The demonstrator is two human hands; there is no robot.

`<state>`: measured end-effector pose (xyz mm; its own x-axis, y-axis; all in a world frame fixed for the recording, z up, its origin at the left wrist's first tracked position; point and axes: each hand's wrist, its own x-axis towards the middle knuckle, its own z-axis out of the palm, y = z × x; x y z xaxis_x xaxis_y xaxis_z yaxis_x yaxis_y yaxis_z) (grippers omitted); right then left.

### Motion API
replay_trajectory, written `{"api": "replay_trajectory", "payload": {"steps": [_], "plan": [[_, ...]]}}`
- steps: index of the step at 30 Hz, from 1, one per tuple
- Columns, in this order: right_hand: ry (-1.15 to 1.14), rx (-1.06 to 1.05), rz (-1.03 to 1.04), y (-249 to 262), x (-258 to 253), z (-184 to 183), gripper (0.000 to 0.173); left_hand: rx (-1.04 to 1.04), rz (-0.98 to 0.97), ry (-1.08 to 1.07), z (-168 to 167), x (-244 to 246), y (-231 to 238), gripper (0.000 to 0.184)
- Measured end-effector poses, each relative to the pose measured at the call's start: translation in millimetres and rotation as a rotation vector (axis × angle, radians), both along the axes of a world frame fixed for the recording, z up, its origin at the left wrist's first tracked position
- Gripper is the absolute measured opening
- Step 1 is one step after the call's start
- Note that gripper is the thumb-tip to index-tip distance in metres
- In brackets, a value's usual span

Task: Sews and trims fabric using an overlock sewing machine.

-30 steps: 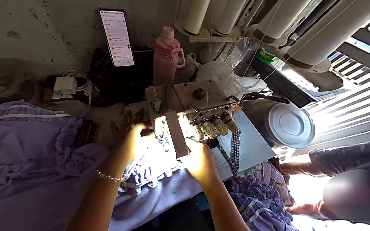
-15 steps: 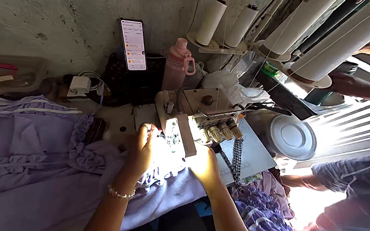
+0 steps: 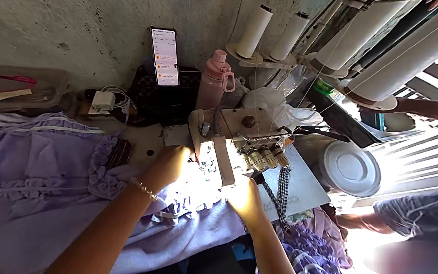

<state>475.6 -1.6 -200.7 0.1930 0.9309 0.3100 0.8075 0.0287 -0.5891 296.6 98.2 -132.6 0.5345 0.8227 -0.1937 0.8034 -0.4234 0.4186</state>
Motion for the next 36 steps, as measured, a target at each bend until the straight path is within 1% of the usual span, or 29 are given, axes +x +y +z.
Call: {"api": "replay_trajectory", "payload": {"steps": [4,6,9,12,13,15,18,20,22,24,26,29,31,33,36], "plan": [[0.04,0.153,0.027,-7.9,10.6,-18.2,0.02,-0.073,-0.051,-0.001,1.0,2.3,19.6,0.011],[0.062,0.239,0.017,-12.8,15.0,-23.7,0.018,-0.014,-0.052,-0.029,-10.3,0.9,25.3,0.009],[0.102,0.353,0.018,-19.1,16.5,-21.0,0.017,0.136,-0.007,-0.131,-25.3,-2.1,25.3,0.019],[0.168,0.431,0.087,-24.3,10.9,-9.8,0.016,0.215,0.084,-0.102,-19.0,-2.4,16.7,0.027],[0.181,0.441,0.125,-25.1,7.8,-6.5,0.015,0.263,0.099,-0.075,-17.1,-4.1,10.8,0.025],[0.148,0.436,0.19,-23.4,1.0,-4.6,0.012,0.472,0.087,-0.114,-24.5,-8.7,-8.1,0.013],[-0.078,0.4,0.166,-12.1,-12.9,-10.1,0.018,0.733,0.066,-0.179,-44.3,-3.6,-49.1,0.019],[-0.148,0.367,0.147,-1.9,-20.8,-16.6,0.022,0.825,0.049,-0.22,-60.8,0.2,-64.8,0.023],[-0.164,0.344,0.124,5.0,-25.4,-17.5,0.022,0.882,0.032,-0.256,-70.8,-0.7,-68.8,0.025],[-0.178,0.357,0.125,6.0,-23.4,-18.9,0.022,0.863,0.064,-0.259,-79.2,-3.4,-70.6,0.033],[-0.172,0.394,0.163,2.5,-16.5,-22.5,0.025,0.831,0.104,-0.249,-82.4,-4.5,-75.3,0.047],[-0.082,0.398,0.197,-5.7,-3.5,-28.9,0.024,0.835,0.139,-0.237,-80.6,-1.7,-78.7,0.065],[-0.036,0.387,0.167,-3.8,4.1,-31.7,0.02,0.834,0.145,-0.222,-80.4,1.3,-76.4,0.073],[-0.043,0.372,0.14,2.3,8.6,-30.0,0.021,0.818,0.141,-0.227,-78.4,5.0,-71.8,0.077],[-0.021,0.345,0.119,5.1,6.6,-28.8,0.026,0.778,0.132,-0.306,-80.9,3.4,-72.8,0.075]]}}
